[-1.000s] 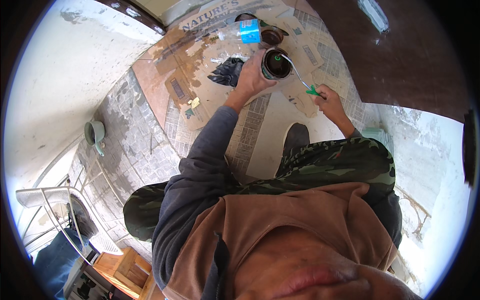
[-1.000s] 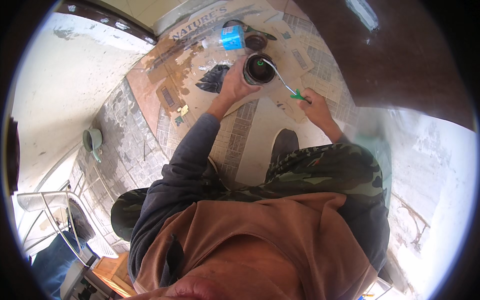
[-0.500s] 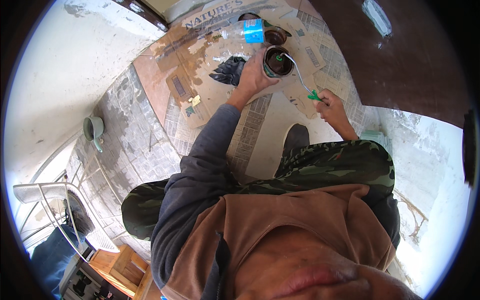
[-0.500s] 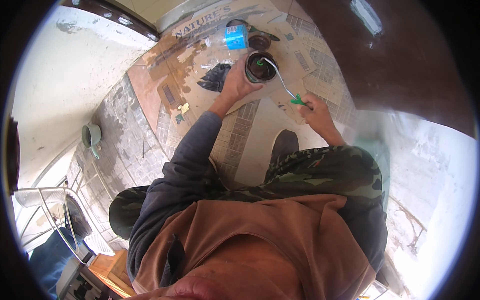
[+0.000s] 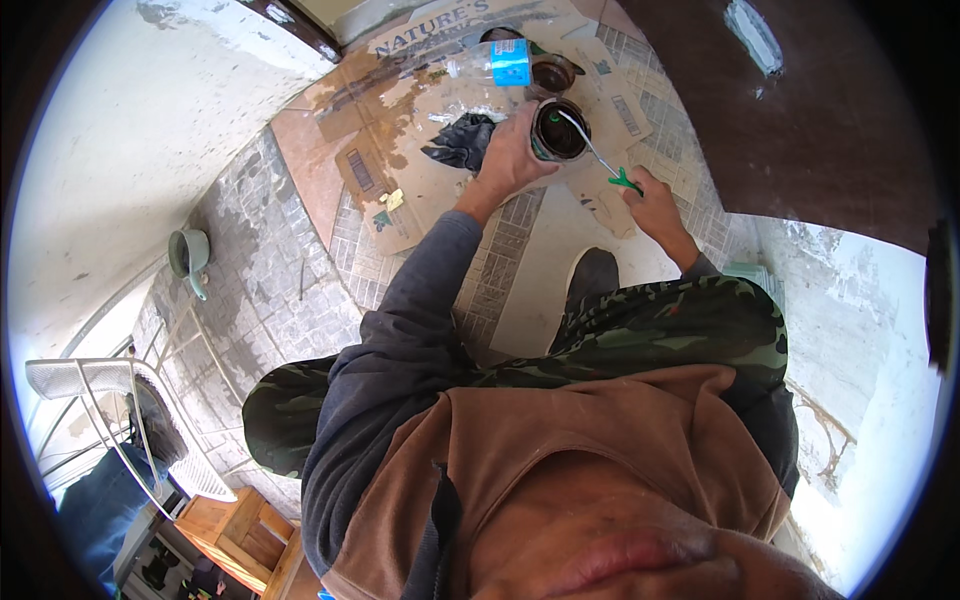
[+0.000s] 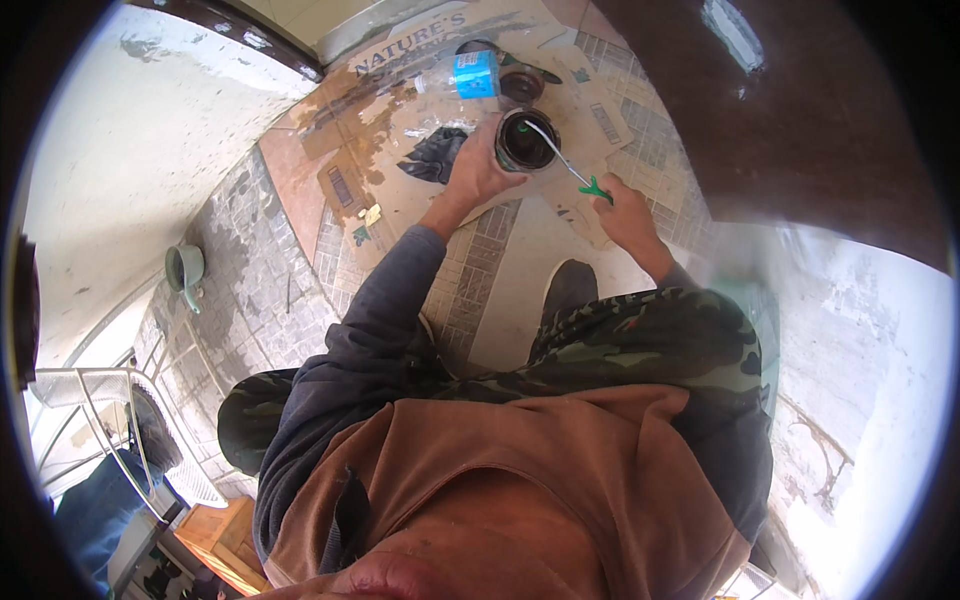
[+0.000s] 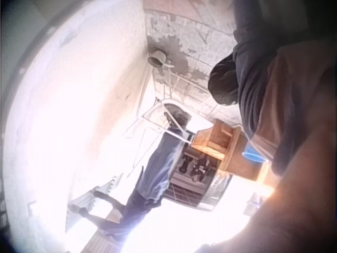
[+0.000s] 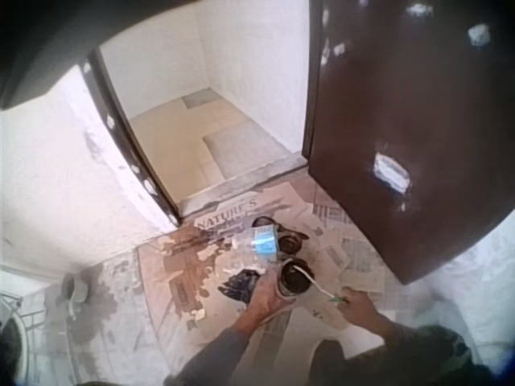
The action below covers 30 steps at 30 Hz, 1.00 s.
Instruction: The person prepares to mix paint by arranging tools and containers on a cardboard sheet. They pour liquid from a plastic bottle into a paint can and stir the contents with a paint roller. The person also handles a black cloth and adjusts the camera mounted on their head.
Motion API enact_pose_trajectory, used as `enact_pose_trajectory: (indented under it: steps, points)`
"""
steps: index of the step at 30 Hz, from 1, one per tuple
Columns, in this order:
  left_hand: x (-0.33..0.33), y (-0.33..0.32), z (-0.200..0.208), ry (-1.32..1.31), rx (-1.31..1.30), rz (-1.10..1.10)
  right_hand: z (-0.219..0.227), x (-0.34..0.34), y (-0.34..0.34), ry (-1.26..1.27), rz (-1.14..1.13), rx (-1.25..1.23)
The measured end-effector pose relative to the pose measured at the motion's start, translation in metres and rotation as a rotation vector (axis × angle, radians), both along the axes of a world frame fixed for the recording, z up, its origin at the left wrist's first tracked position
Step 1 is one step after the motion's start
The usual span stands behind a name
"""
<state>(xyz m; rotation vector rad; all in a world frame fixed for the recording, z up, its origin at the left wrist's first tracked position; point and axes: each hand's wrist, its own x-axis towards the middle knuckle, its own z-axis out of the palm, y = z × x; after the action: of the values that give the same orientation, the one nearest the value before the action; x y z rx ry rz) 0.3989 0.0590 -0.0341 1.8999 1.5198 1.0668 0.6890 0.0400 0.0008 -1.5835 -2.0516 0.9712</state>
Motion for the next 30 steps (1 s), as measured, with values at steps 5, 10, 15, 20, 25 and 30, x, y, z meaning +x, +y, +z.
enact_pose_trajectory:
  steps: [5, 10, 15, 20, 25, 30]
  points:
    - [0.005, -0.003, -0.001, 0.065, 0.066, 0.006, 0.010, -0.009, -0.004, 0.057, 0.005, -0.170]
    - [0.014, -0.005, 0.002, 0.180, 0.125, 0.049, 0.020, -0.017, -0.028, 0.140, -0.157, -0.544]
    - [0.022, -0.002, 0.004, 0.188, 0.089, 0.054, 0.035, -0.017, -0.039, 0.190, -0.152, -0.571]
    - [0.021, 0.000, 0.004, 0.151, 0.117, 0.080, 0.031, -0.013, -0.055, 0.266, -0.198, -0.625]
    - [0.021, 0.002, 0.005, 0.167, 0.073, 0.070, -0.005, -0.014, -0.073, 0.288, -0.242, -0.544]
    - [0.026, 0.000, 0.008, 0.217, 0.069, 0.085, -0.019, -0.010, -0.093, 0.358, -0.283, -0.488]
